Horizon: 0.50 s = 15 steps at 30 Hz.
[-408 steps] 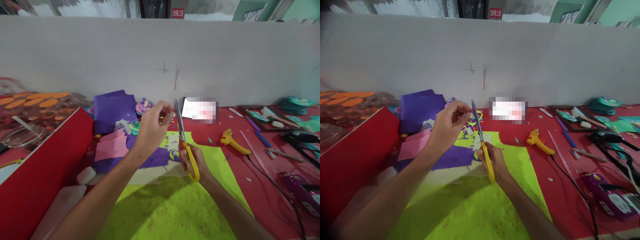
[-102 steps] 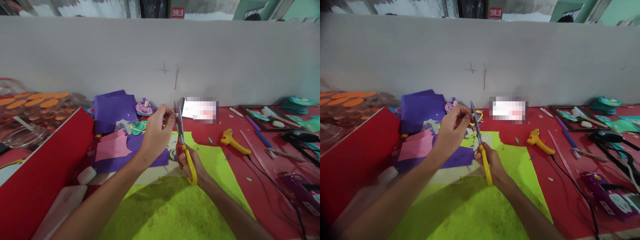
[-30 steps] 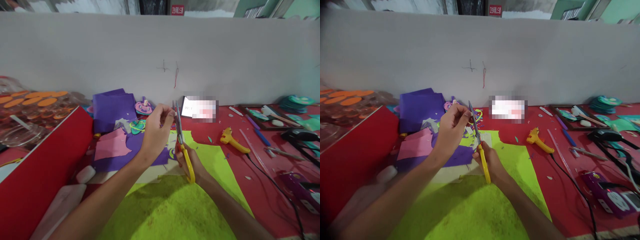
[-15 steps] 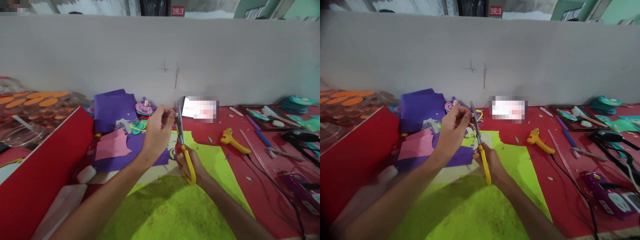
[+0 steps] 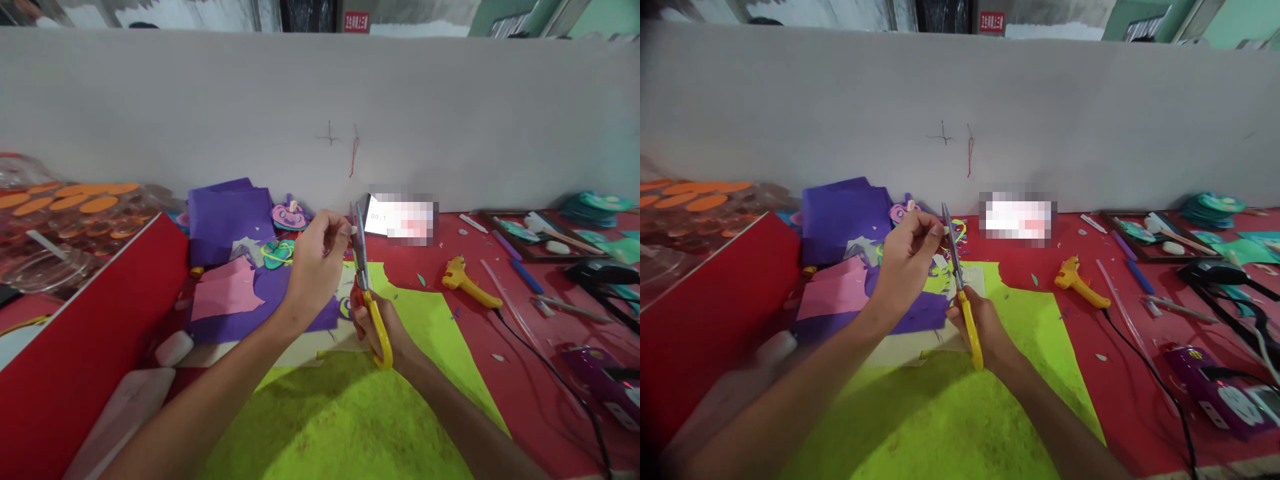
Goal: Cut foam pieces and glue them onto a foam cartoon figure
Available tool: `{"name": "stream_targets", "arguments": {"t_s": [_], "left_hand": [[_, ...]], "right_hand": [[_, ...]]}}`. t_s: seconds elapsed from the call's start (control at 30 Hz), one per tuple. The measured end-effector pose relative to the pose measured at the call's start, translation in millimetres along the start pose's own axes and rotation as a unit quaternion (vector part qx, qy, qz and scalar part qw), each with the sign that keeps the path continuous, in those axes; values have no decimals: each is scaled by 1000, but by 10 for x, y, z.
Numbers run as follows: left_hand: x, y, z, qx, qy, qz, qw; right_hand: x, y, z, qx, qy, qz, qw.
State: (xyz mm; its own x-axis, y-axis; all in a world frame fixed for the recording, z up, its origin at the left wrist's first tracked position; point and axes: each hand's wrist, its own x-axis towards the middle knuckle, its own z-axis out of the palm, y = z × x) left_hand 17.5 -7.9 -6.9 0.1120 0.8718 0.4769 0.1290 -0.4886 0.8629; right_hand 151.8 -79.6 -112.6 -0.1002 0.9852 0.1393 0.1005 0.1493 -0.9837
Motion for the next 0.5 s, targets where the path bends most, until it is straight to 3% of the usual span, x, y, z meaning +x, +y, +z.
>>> {"name": "stream_targets", "arguments": {"t_s": [0.5], "left_hand": [[-2,7,10,-14,5,-6,1000]], "right_hand": [[-2,-26,-13,-7,-2,10,1000]]}}
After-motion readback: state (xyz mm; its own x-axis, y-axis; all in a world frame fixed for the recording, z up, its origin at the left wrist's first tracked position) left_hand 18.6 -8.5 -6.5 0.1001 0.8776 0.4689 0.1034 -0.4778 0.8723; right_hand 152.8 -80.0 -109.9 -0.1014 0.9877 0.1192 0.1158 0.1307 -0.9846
